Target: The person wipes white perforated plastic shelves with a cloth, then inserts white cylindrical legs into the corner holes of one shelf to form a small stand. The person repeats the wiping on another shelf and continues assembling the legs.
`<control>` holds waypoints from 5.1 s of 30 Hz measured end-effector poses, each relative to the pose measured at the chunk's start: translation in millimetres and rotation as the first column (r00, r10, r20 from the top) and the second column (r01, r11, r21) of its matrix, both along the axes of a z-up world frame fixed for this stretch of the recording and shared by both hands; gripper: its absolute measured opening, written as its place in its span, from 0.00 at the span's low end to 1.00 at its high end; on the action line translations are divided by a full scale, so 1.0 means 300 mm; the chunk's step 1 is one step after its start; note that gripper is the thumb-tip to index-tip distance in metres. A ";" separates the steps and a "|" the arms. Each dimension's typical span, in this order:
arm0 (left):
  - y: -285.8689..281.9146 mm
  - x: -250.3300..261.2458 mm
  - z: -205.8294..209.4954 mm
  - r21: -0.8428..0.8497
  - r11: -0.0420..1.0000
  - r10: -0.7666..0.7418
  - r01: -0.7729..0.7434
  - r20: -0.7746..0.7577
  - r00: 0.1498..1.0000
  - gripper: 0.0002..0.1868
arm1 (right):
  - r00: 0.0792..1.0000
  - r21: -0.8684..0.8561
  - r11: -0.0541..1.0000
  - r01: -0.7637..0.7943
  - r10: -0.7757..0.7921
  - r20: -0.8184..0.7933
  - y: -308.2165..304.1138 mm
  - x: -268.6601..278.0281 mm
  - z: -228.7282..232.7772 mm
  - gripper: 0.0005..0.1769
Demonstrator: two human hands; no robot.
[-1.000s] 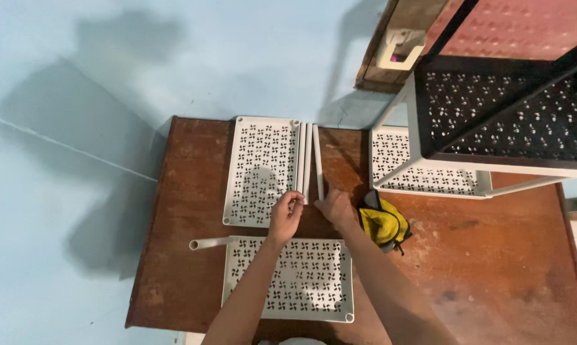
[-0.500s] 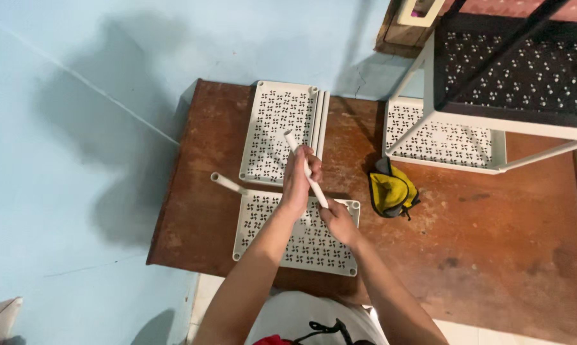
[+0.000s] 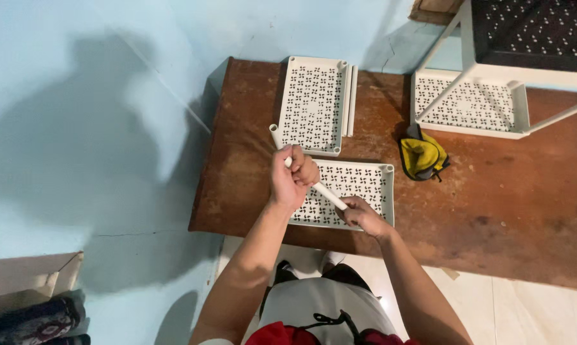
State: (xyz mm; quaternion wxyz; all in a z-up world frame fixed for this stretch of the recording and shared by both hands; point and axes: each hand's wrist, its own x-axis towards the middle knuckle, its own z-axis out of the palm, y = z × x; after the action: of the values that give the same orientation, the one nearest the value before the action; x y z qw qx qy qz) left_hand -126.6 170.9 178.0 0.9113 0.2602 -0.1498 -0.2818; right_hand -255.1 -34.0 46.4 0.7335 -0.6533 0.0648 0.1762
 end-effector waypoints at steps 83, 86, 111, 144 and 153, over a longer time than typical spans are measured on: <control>-0.754 -0.043 -0.117 0.505 0.853 -0.265 -0.131 0.636 0.724 0.23 | 0.865 -0.613 0.629 0.478 -0.215 0.453 -0.503 0.074 0.055 0.15; -0.763 -0.039 -0.110 0.546 0.825 -0.303 -0.142 0.641 0.705 0.25 | 0.840 -0.608 0.615 0.502 -0.177 0.514 -0.519 0.085 0.024 0.14; -0.891 0.024 -0.226 0.499 0.865 -0.339 0.046 0.515 0.787 0.18 | 0.940 -0.684 0.659 0.314 -0.112 0.324 -0.572 0.119 0.082 0.15; -0.516 0.026 -0.522 0.836 0.262 -0.663 -0.482 0.519 0.539 0.28 | 0.730 0.034 0.824 0.565 -0.519 0.444 -0.526 0.221 0.112 0.23; -0.761 -0.039 -0.162 0.499 0.805 -0.289 -0.321 0.803 0.521 0.23 | 0.781 -0.182 0.829 0.529 -0.392 0.485 -0.489 0.161 -0.107 0.18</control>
State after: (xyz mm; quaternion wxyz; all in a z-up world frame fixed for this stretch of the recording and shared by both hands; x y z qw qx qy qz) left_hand -138.2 -57.3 129.3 0.5904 0.6354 -0.4775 -0.1401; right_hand -206.9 -180.7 14.3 0.6385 -0.7451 0.0888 -0.1709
